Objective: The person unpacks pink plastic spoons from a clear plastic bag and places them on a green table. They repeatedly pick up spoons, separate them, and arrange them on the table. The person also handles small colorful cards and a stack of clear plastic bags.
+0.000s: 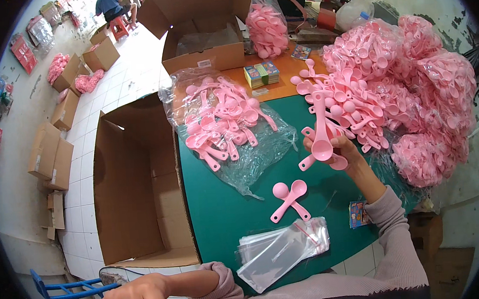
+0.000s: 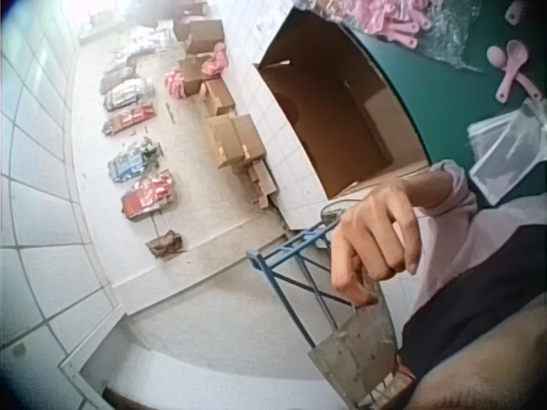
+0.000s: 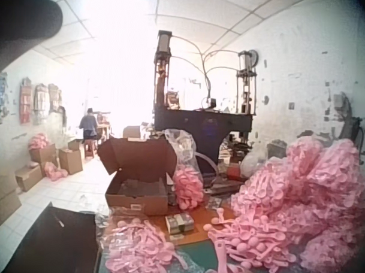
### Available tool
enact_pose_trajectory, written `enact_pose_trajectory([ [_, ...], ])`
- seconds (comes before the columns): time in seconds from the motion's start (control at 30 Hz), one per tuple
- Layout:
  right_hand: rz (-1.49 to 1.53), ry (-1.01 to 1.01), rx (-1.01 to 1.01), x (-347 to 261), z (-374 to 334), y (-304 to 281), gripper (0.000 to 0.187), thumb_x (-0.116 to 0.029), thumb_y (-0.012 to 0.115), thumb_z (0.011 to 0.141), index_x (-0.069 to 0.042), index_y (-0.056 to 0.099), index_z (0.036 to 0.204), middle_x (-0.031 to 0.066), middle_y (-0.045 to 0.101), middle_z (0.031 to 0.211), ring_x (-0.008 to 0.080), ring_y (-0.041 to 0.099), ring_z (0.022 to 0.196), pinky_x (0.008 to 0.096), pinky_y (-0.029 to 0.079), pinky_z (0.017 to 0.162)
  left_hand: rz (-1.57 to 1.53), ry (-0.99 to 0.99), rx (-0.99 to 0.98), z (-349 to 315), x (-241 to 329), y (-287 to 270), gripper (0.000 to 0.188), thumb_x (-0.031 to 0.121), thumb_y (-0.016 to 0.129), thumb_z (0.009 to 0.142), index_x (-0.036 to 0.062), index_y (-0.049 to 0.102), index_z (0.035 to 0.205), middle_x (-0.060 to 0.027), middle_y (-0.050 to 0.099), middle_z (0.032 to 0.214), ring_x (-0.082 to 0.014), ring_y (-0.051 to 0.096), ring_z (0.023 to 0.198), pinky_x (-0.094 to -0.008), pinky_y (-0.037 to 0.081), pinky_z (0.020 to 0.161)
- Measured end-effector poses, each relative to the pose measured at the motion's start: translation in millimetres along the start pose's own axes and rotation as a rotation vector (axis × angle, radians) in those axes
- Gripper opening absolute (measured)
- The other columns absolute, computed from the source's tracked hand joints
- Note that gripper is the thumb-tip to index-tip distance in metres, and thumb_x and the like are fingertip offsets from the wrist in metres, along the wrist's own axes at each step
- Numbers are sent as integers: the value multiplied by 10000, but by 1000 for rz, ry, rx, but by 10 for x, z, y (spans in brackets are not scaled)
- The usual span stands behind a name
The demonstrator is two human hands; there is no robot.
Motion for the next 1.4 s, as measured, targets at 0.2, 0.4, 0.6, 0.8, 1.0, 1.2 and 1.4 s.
enact_pose_trajectory([
  [0.2,59,-87,-9,-26,-25,-51,448,-186,739,734,-64,418,1020,133,471,948,170,449,823,145,465,430,5,-20,11,-6,-18,-6,143,227,519,884,162,615,800,52,527,545,-21,513,523,-257,467,863],
  [0.4,73,-265,-34,-307,-40,-168,664,-273,701,767,24,374,1265,124,503,1018,117,507,743,172,474,503,4,-34,16,-16,-25,-9,140,226,522,883,163,616,801,50,526,543,-25,512,522,-264,466,869],
  [0.6,-129,-460,141,-1311,-84,-742,493,-329,661,856,-33,507,1219,89,600,1030,201,585,982,318,565,717,-2,-55,20,-3,-64,-16,136,222,529,879,161,616,795,46,524,539,-25,514,521,-267,465,876],
  [0.8,-759,-196,896,-2213,-459,-1393,618,-372,647,869,-117,412,1381,119,397,1405,278,459,1232,502,524,852,3,-73,11,-3,-79,-36,144,219,528,883,158,618,788,41,528,540,-26,519,517,-270,464,882],
  [1.0,-1216,-155,962,-2276,-633,-1470,594,-306,646,883,-112,418,1396,108,388,1437,290,406,1299,448,502,891,-1,-98,30,-17,-138,-98,159,198,511,900,156,624,796,38,537,545,-22,519,514,-269,458,888],
  [1.2,-1632,-422,483,-1034,-219,-274,415,-165,689,807,-49,564,1186,101,577,1142,228,530,1097,352,432,942,28,-110,38,-11,-172,-96,159,204,510,896,159,622,792,40,536,547,-16,517,512,-264,459,878],
  [1.4,-1860,-132,-511,628,-133,638,511,-157,722,688,-130,552,1170,168,487,1221,325,489,1126,445,414,920,5,-111,32,-11,-212,-117,145,220,526,882,164,622,789,41,540,555,-15,515,513,-257,460,870],
])
Point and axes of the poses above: each hand's wrist, its own z-axis towards the middle knuckle, its own y-axis out of the palm, x = y × z, the point moved 6 cm from there along z, towards the middle knuckle
